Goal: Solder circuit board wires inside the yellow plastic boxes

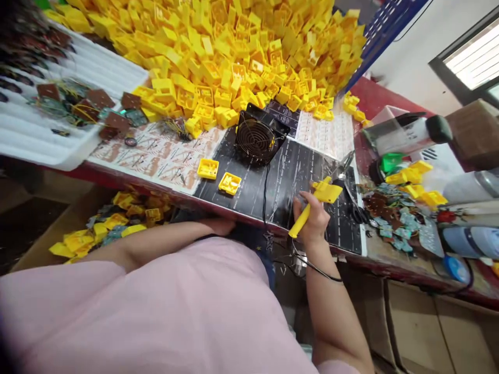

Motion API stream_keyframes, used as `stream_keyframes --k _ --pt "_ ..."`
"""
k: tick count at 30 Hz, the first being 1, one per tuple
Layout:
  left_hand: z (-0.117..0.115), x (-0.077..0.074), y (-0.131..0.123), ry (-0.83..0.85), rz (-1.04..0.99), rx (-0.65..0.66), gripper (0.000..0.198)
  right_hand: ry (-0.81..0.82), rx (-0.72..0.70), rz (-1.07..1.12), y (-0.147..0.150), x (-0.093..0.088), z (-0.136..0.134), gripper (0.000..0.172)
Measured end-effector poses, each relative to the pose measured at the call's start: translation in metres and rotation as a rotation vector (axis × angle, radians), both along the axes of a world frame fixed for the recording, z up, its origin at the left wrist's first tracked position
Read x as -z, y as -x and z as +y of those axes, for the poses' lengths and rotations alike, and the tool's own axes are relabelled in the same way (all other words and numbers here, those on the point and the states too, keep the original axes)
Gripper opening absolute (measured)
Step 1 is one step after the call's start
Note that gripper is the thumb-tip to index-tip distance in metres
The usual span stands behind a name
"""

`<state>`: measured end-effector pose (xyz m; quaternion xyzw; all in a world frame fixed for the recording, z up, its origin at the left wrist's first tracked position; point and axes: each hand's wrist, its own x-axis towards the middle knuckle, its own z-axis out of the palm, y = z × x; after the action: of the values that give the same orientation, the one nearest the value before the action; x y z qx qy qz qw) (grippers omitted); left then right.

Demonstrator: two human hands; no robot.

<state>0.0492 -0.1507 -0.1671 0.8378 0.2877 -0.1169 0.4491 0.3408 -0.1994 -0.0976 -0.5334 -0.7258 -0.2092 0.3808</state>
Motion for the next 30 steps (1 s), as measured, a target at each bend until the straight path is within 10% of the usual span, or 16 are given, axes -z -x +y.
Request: stream_keyframes --k 5,11,16,24,27,30 --pt "-0.007 -0.067 0.052 0.079 -0.156 0.157 0.042 0.049 -0.171 0.058 0.061 -0.011 0.011 0.045" --pt "0.036 -0.133 0.080 -0.914 -0.046 -0.609 0.048 0.208 -0.344 -0.037 0.109 -0.009 0.049 0.039" --pt "0.072 -0.136 0.073 -0.974 0.214 -0.245 0.059 0.288 -0.353 -0.118 0.113 -0.008 0.062 0.037" --pt "0.087 -0.134 0.063 -0.850 0.258 -0.159 0.052 0.365 -0.493 -0.107 0.093 -0.016 0.064 0.040" --pt "0.066 -0.125 0.081 -0.898 0.040 -0.211 0.071 0.389 -0.587 -0.095 0.084 -0.025 0.062 0.045" --pt "0.011 -0.106 0.109 -0.902 -0.251 -0.293 0.040 0.389 -0.640 -0.028 0.069 -0.042 0.060 0.048"
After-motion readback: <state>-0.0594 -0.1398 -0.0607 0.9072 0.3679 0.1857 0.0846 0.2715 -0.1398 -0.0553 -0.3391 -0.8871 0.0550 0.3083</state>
